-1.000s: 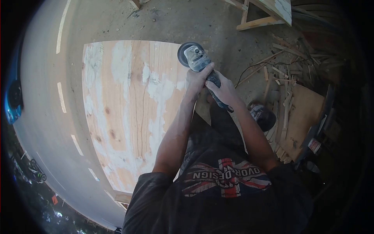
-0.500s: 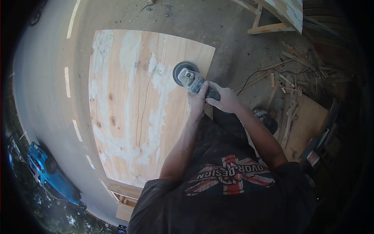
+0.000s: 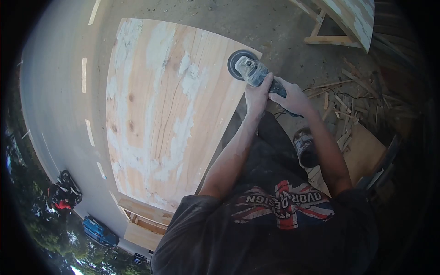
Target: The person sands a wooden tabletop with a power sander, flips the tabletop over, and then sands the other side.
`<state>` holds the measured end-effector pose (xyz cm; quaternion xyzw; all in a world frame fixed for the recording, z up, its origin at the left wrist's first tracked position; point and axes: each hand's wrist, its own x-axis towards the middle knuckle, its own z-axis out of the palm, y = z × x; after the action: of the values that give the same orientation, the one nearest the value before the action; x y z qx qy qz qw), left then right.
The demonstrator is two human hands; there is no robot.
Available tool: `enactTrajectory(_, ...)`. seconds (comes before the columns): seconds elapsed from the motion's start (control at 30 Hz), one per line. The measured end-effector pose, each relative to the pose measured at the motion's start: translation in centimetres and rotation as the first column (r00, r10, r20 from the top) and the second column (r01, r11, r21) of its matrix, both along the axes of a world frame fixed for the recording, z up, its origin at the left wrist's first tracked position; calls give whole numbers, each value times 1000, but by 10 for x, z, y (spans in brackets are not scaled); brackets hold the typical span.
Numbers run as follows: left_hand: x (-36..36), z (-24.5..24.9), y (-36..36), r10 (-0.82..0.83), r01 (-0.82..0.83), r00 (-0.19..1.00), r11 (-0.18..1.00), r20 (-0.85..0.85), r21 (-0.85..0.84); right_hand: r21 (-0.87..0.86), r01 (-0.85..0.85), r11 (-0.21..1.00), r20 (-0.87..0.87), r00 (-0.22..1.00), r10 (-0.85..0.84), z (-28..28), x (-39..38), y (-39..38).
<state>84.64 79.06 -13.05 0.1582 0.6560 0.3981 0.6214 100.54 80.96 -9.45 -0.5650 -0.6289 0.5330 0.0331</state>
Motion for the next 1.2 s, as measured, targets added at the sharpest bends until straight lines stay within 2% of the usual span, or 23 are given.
enactTrajectory(0.1, 19, -5, 27, -104, 107, 992, 994, 64, -33, 32, 128, 991, -20, 992, -128, -8, 20, 8)
enactTrajectory(0.17, 17, 7, 37, -243, 244, 969, 969, 47, -27, 15, 195, 981, -57, 979, -194, -15, 24, -1)
enactTrajectory(0.27, 18, -1, 15, -188, 188, 982, 981, 20, -49, 66, 199, 978, -82, 978, -193, -21, 23, -15)
enactTrajectory(0.33, 8, 13, -17, -51, 52, 999, 994, 12, -94, 49, 35, 998, -65, 997, -32, -13, 11, -27)
enactTrajectory(0.37, 1, 10, -37, 26, -26, 1000, 994, 2, -111, -17, -39, 999, -83, 996, 38, -7, 2, -31)
enactTrajectory(0.4, -7, 8, -59, 80, -85, 995, 991, -51, -107, -20, -49, 999, -85, 995, 47, -5, -10, -36)
enactTrajectory(0.47, -20, 0, -104, 144, -154, 984, 983, -103, -103, -76, -317, 946, -11, 948, 317, 0, -33, -47)
enactTrajectory(0.53, -25, -8, -133, 493, -495, 867, 869, 76, 8, -36, -402, 915, -13, 916, 402, -3, -51, -56)
enactTrajectory(0.6, -27, -8, -136, 497, -498, 865, 867, 67, -7, -2, -476, 879, -12, 879, 476, -2, -52, -58)
enactTrajectory(0.67, -23, -10, -120, 500, -500, 864, 866, 66, -12, -53, -431, 901, 37, 901, 433, 0, -46, -44)
enactTrajectory(0.7, -19, -12, -100, 340, -340, 940, 940, -6, -32, -69, -363, 929, 19, 931, 365, 5, -36, -33)
enactTrajectory(0.73, -14, -13, -79, 168, -173, 983, 983, -74, -63, -67, -370, 926, 23, 928, 373, 2, -23, -27)
enactTrajectory(0.8, 9, 4, -30, 143, -132, 987, 982, 77, -138, -3, -124, 992, -6, 992, 124, -6, 6, -10)
enactTrajectory(0.83, 17, 1, -9, 67, -60, 993, 995, 93, -75, -1, -131, 991, -6, 991, 131, -11, 18, 0)
enactTrajectory(0.87, 22, -2, 7, -12, 13, 995, 1000, 101, -11, 18, -53, 998, -16, 998, 54, -16, 29, 9)
enactTrajectory(0.9, 25, 1, 19, -6, 6, 995, 1000, 98, -5, 39, 24, 999, -30, 999, -23, -19, 32, 16)
enactTrajectory(0.93, 27, 5, 31, -27, 27, 998, 1000, 61, 5, 47, 14, 999, -33, 999, -13, -19, 30, 21)
enactTrajectory(1.0, 23, 9, 34, -26, 26, 999, 1000, 22, 16, -86, 98, 991, -91, 990, -106, -18, 24, 28)
enactTrajectory(1.03, 15, 9, 29, 4, -4, 1000, 1000, 24, -10, -82, 77, 994, -99, 991, -85, -18, 17, 29)
enactTrajectory(1.1, -3, 7, 5, 56, -56, 998, 997, 13, -44, 26, -90, 996, -110, 990, 92, -19, -5, 19)
enactTrajectory(1.13, -14, 9, -14, 192, -189, 981, 979, 35, -75, 25, -109, 994, -121, 986, 111, -17, -20, 12)
enactTrajectory(1.17, -25, 10, -34, 324, -317, 944, 942, 54, -109, 1, -216, 976, -104, 971, 214, -14, -37, 3)
enactTrajectory(1.2, -39, 19, -56, 386, -386, 922, 915, -22, -114, -25, -321, 947, -88, 944, 318, -11, -55, -6)
